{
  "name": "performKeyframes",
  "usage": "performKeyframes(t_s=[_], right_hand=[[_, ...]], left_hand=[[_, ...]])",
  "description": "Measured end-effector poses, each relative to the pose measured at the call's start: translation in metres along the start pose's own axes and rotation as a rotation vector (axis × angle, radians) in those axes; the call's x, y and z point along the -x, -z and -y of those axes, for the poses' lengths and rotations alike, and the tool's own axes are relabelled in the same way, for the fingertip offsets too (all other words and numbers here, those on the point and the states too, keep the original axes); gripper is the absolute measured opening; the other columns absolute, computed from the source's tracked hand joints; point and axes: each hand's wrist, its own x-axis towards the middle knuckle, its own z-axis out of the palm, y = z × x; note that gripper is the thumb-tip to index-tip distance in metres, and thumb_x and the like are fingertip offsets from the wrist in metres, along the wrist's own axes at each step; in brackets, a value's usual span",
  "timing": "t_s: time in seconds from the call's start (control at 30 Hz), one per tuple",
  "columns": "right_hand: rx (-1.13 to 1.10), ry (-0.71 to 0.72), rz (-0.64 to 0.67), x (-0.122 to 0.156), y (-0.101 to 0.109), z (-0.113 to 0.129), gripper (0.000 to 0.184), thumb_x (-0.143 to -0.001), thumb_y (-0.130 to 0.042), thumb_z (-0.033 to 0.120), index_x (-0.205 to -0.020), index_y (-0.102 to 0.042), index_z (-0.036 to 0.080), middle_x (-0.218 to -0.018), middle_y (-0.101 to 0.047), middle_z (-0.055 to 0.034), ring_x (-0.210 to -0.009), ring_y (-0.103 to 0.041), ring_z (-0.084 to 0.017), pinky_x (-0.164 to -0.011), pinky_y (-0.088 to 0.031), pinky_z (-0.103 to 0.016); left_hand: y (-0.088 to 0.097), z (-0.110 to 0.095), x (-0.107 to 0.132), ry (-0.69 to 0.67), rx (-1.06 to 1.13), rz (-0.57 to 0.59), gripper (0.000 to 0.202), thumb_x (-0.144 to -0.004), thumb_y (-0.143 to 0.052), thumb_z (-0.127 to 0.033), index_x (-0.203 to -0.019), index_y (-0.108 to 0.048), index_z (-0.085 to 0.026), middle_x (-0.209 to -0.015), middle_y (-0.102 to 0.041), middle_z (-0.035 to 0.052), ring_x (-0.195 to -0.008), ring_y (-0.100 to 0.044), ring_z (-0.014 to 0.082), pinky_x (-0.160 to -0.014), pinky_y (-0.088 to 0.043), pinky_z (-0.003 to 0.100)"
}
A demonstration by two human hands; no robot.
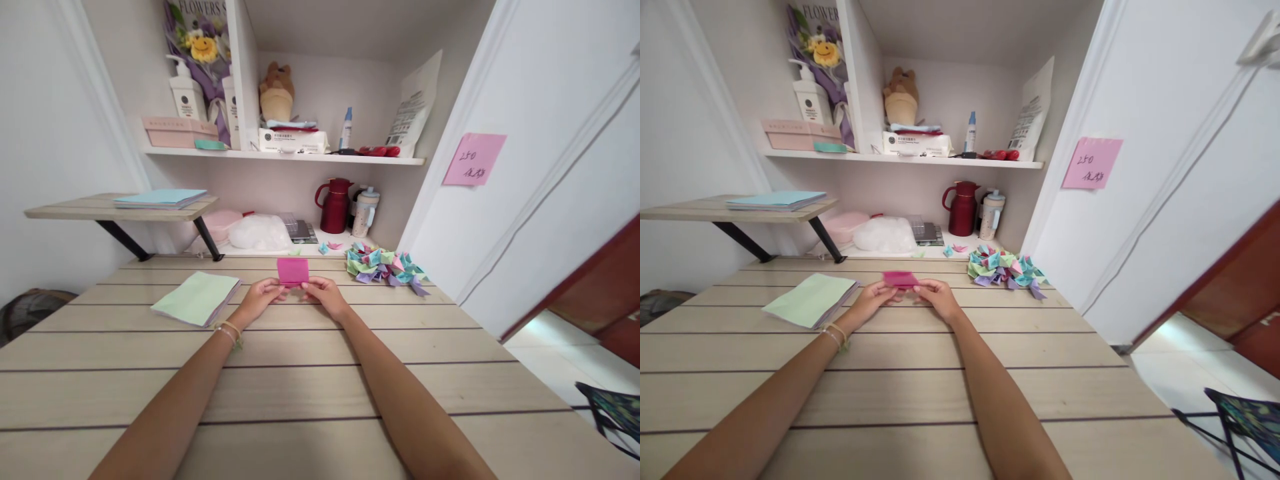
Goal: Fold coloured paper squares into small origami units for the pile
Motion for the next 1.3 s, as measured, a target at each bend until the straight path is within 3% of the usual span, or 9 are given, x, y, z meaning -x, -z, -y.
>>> performKeyframes(t_s=[0.17,0.3,0.43,0.6,0.8,0.93,1.2,1.3], right_hand=[[0.003,-0.017,0.149,0.003,0.0,0.001,0.043,-0.055,-0.075,0.031,-0.095,-0.067,0.017,-0.085,-0.069,-0.0058,-0.075,-0.063,-0.016,-0.073,-0.051,-0.032],[0.059,-0.011,0.246,0.003,-0.001,0.001,0.05,-0.053,-0.076,0.029,-0.101,-0.066,0.018,-0.088,-0.069,-0.0057,-0.082,-0.063,-0.018,-0.081,-0.048,-0.036],[0.142,0.021,0.226,0.002,-0.001,-0.003,0.041,-0.059,-0.073,0.034,-0.097,-0.068,0.018,-0.089,-0.069,-0.0065,-0.088,-0.062,-0.021,-0.083,-0.046,-0.037],[0.321,0.113,0.225,0.001,-0.003,-0.003,0.03,-0.065,-0.068,0.035,-0.091,-0.07,0.02,-0.095,-0.068,-0.0063,-0.088,-0.06,-0.02,-0.083,-0.044,-0.034],[0.353,0.176,0.23,0.0,-0.003,-0.005,0.033,-0.061,-0.072,0.034,-0.091,-0.069,0.021,-0.098,-0.066,-0.0055,-0.081,-0.06,-0.017,-0.074,-0.046,-0.03],[0.349,0.153,0.2,0.0,-0.003,-0.007,0.035,-0.06,-0.072,0.036,-0.089,-0.069,0.018,-0.089,-0.067,-0.0056,-0.076,-0.06,-0.017,-0.071,-0.046,-0.03],[0.303,0.057,0.06,-0.001,-0.003,-0.009,0.028,-0.064,-0.068,0.04,-0.073,-0.067,0.014,-0.063,-0.063,-0.0015,-0.058,-0.055,-0.012,-0.057,-0.045,-0.024],[0.202,0.059,0.016,-0.003,-0.001,-0.011,0.035,-0.06,-0.071,0.036,-0.088,-0.063,0.016,-0.062,-0.061,0.0012,-0.053,-0.054,-0.01,-0.053,-0.044,-0.022]], left_hand=[[0.003,-0.003,-0.001,-0.102,-0.046,-0.027,0.028,-0.061,-0.07,-0.026,-0.087,-0.066,-0.014,-0.094,-0.068,0.0109,-0.086,-0.062,0.022,-0.077,-0.047,0.03],[0.004,-0.002,0.0,-0.084,-0.013,-0.139,0.026,-0.066,-0.065,-0.027,-0.088,-0.066,-0.014,-0.092,-0.069,0.0099,-0.083,-0.063,0.0215,-0.073,-0.048,0.03],[0.003,-0.002,0.001,-0.067,-0.009,-0.166,0.026,-0.067,-0.064,-0.026,-0.091,-0.065,-0.015,-0.088,-0.069,0.008,-0.08,-0.063,0.0204,-0.071,-0.048,0.028],[0.001,-0.006,0.002,-0.04,-0.001,-0.107,0.033,-0.073,-0.058,-0.035,-0.098,-0.065,-0.015,-0.084,-0.069,0.0065,-0.078,-0.063,0.0201,-0.071,-0.048,0.03],[-0.001,-0.005,0.004,-0.027,-0.024,0.043,0.043,-0.062,-0.07,-0.024,-0.103,-0.062,-0.014,-0.101,-0.066,0.0111,-0.083,-0.062,0.0194,-0.074,-0.047,0.029],[0.001,-0.006,0.005,-0.023,-0.015,0.13,0.053,-0.06,-0.071,-0.021,-0.111,-0.058,-0.014,-0.112,-0.06,0.0129,-0.087,-0.061,0.0189,-0.076,-0.047,0.029],[0.005,-0.003,0.002,0.031,-0.073,0.227,0.046,-0.071,-0.061,-0.03,-0.115,-0.056,-0.015,-0.096,-0.065,0.0084,-0.073,-0.06,0.014,-0.063,-0.046,0.023],[0.004,-0.001,0.001,0.015,-0.098,0.227,0.048,-0.068,-0.065,-0.026,-0.114,-0.056,-0.015,-0.094,-0.065,0.008,-0.071,-0.059,0.0123,-0.06,-0.044,0.02]])
